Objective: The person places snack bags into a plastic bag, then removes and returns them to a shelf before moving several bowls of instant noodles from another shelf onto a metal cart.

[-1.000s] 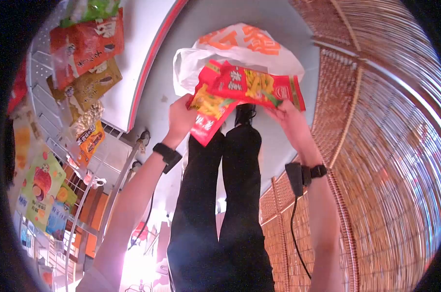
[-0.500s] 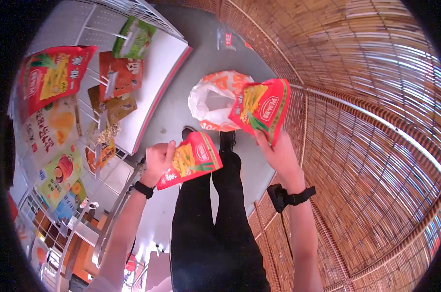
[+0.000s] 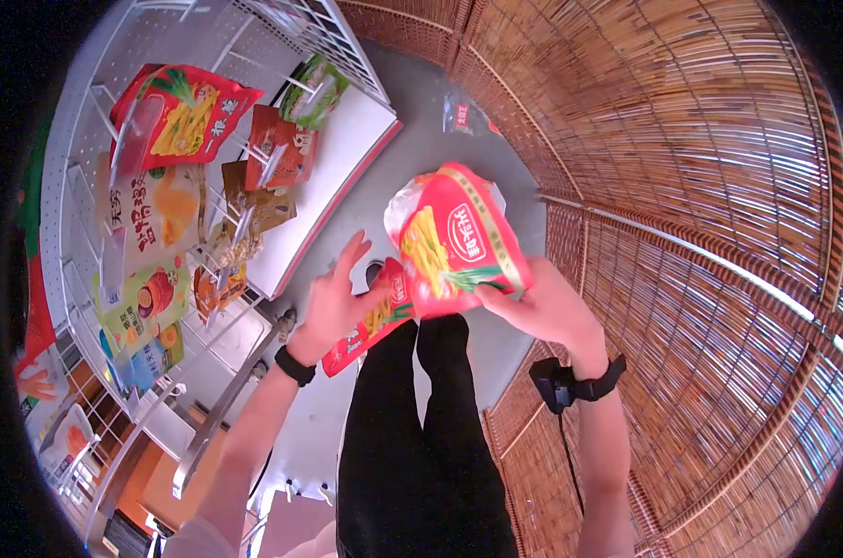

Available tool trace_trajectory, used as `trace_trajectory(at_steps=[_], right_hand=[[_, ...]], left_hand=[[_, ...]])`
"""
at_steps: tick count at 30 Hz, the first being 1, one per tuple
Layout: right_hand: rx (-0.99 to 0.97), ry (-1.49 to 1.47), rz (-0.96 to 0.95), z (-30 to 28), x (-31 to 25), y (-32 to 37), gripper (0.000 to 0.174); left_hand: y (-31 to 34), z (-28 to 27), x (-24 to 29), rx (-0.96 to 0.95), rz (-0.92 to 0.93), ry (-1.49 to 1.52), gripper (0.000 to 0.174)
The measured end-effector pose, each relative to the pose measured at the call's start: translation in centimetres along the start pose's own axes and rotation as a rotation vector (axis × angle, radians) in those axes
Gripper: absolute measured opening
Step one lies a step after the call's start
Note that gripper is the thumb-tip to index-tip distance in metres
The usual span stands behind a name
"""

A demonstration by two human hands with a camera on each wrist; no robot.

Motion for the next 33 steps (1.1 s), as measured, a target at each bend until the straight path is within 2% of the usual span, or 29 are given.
trace_trajectory(at_steps=[1,3,5,7,8,9,11,12,15,16,17,18,19,21,22,23,25,26,27,29,30,33], right_hand=[[-0.132,-0.214,0.304,0.9,2.5,0.4,0.027],[-0.139,-0.244,0.314,1.0,2.7,0.3,0.027],[-0.197,-0.313,0.139,1.4,0.8,0.0,0.024],[-0.237,-0.334,0.111,2.3,1.1,-0.5,0.022],[-0.273,-0.359,0.079,2.7,0.8,-0.6,0.021],[-0.279,-0.354,0.082,2.7,0.7,-0.8,0.021],[-0.405,-0.338,0.109,3.8,0.5,-0.9,0.019],[-0.41,-0.332,0.111,3.9,0.6,-1.0,0.019],[-0.411,-0.332,0.172,4.8,1.0,-0.9,0.023],[-0.175,-0.381,0.18,3.7,0.5,-1.7,0.027],[0.061,-0.428,0.182,2.1,0.4,-2.0,0.032],[0.201,-0.21,0.083,0.4,-0.8,-2.5,0.045],[0.194,-0.216,0.074,0.2,-1.4,-2.6,0.045],[0.368,0.128,-0.011,-1.6,-4.7,-2.6,0.047],[0.344,0.198,-0.129,-0.5,-7.1,-2.6,0.046],[0.339,0.187,-0.147,0.2,-8.1,-2.8,0.046],[0.183,0.387,-0.339,4.0,-11.1,-3.0,0.038],[0.05,0.338,-0.246,5.5,-11.0,-3.7,0.028],[0.047,0.317,-0.28,6.2,-11.0,-4.1,0.028],[-0.083,0.302,-0.33,8.8,-10.1,-5.1,0.024],[-0.104,0.279,-0.301,9.3,-10.8,-5.4,0.016],[-0.079,0.24,-0.322,10.5,-12.4,-6.6,0.012]], left_hand=[[-0.1,-0.3,0.0,0.001,-0.007,0.003,0.079],[-0.6,0.3,0.8,-0.085,0.024,0.183,0.093],[-0.3,0.5,1.2,-0.152,-0.032,0.288,0.089],[0.6,2.8,2.5,-0.383,-0.043,0.576,0.076],[1.1,2.9,3.1,-0.42,-0.063,0.661,0.055],[1.7,3.6,2.9,-0.414,-0.067,0.666,0.055],[2.5,4.2,2.0,-0.216,-0.089,0.887,0.042],[2.5,3.8,2.5,-0.197,-0.124,0.924,0.032],[2.6,3.3,2.4,-0.089,-0.089,0.943,0.032],[2.4,3.2,2.8,-0.085,-0.09,0.945,0.032],[2.0,2.4,2.9,0.01,-0.115,0.956,0.03],[2.0,1.3,2.5,0.107,-0.141,0.959,0.027],[2.3,0.7,2.2,0.112,-0.142,0.948,0.027],[2.5,-0.2,1.8,-0.057,-0.074,0.513,0.022],[2.5,-1.0,1.7,0.012,-0.052,0.48,0.019],[2.7,-1.2,1.5,0.021,-0.054,0.461,0.019],[3.0,-2.5,1.1,0.046,-0.039,0.357,0.018],[3.2,-3.2,1.3,0.051,-0.013,0.286,0.018],[3.5,-3.6,1.2,0.077,-0.005,0.273,0.018],[4.2,-4.4,0.4,0.108,-0.052,0.285,0.017],[4.5,-4.9,0.1,0.113,-0.079,0.259,0.017],[5.6,-6.5,-0.9,0.147,-0.138,0.243,0.018]])
Point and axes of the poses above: each hand's wrist, its own y-axis away from the middle knuckle, its own z-axis out of the palm, x = y × z, the point moved 10 cm from there along -y, towards the middle knuckle, and after that the axes turned 11 degrees about z, right-handed, at the moved point
